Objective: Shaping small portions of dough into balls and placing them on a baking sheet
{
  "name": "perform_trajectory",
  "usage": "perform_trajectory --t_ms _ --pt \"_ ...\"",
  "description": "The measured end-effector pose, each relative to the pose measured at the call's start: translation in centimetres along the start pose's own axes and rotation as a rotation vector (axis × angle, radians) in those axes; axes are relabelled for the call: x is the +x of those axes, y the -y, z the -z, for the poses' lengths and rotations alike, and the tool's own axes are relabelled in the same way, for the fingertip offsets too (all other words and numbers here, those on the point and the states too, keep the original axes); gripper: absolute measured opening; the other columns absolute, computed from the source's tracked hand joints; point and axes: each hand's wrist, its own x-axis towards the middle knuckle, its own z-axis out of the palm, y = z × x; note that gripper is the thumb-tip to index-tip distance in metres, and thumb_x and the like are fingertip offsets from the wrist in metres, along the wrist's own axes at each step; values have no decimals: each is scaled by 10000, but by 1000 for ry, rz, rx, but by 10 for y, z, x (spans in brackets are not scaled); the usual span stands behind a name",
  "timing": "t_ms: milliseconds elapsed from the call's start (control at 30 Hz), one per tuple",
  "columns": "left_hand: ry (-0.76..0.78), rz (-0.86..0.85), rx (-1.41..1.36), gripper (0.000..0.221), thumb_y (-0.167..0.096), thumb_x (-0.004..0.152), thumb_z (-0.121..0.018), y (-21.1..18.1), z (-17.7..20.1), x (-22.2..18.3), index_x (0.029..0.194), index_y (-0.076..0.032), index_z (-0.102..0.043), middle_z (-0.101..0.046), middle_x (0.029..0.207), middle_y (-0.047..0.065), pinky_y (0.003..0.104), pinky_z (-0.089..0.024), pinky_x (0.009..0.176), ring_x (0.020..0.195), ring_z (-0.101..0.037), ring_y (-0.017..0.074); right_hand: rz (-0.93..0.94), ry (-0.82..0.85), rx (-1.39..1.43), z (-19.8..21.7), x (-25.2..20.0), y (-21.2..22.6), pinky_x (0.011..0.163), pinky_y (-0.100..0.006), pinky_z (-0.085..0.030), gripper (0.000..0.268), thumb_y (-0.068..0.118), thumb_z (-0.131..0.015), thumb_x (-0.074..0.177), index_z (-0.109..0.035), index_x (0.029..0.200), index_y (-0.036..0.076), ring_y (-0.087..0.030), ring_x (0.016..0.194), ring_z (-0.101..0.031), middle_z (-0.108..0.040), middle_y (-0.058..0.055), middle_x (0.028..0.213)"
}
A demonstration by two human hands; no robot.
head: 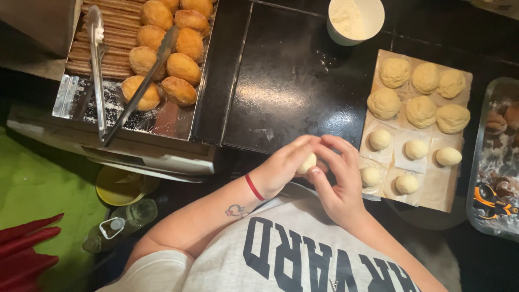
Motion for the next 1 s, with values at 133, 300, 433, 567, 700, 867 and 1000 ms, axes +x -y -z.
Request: perform_trajectory --t_ms 133,300,433,567,700,867,1000 --pt "-31 -152 39 330 -330 1147 -619 -31 -12 -5 1067 -42 -758 -606 745 -9 138 -445 601 728 -557 24 -105 -71 194 -6 -1 4 1297 -481 -301 514 161 -690 1063 -512 1526 23 -286 1540 -419 -471 -152 1573" --pt "-147 -435 297 481 -397 1212 -435 -35 -7 -10 1062 -60 -743 -755 903 90 289 -570 818 934 -709 158 -488 -185 721 -17 0 -2 1161 -385 -536 586 87 -697 1019 -404 1526 117 -163 1328 -614 -561 -30 1464" --pt "-137 -603 469 344 -349 1195 -515 -38 -2 -9 1152 -95 -742 -791 1219 87 445 -439 1231 1394 -645 311 -674 -73 1071 -35 -10 -20 989 -317 -640 500 156 -659 1046 -490 1504 48 -166 1100 -746 -700 -105 1289" --pt "-138 -736 764 404 -401 1224 -367 -43 12 -14 1331 -103 -617 -671 1499 97 471 -372 1280 1519 -532 352 -663 -67 1112 -44 -3 -18 927 -413 -667 434 96 -624 1067 -534 1477 -16 -235 1056 -780 -736 -183 1254" --pt "-44 -631 659 1153 -916 1049 -236 -66 28 -22 1764 -15 -155 -347 1725 342 634 -169 1357 1594 -310 533 -684 -45 1196 -52 -4 -20 875 -449 -681 443 189 -593 1098 -557 1473 -44 -302 1031 -813 -769 -250 1228" --pt "11 -604 604 1040 -843 1009 -434 -59 42 -17 1679 -70 -249 -469 1608 265 621 -197 1335 1569 -364 474 -756 -30 1251 -59 10 6 726 -462 -684 379 251 -563 1136 -636 1298 -84 -230 772 -719 -713 -181 899" --pt "-4 -622 587 296 -367 1162 -587 -50 40 -18 1311 -205 -784 -818 1253 -26 410 -438 1282 1388 -699 230 -697 37 1300 -65 21 12 716 -461 -692 459 323 -455 1186 -682 1189 -75 -316 813 -797 -778 -264 947"
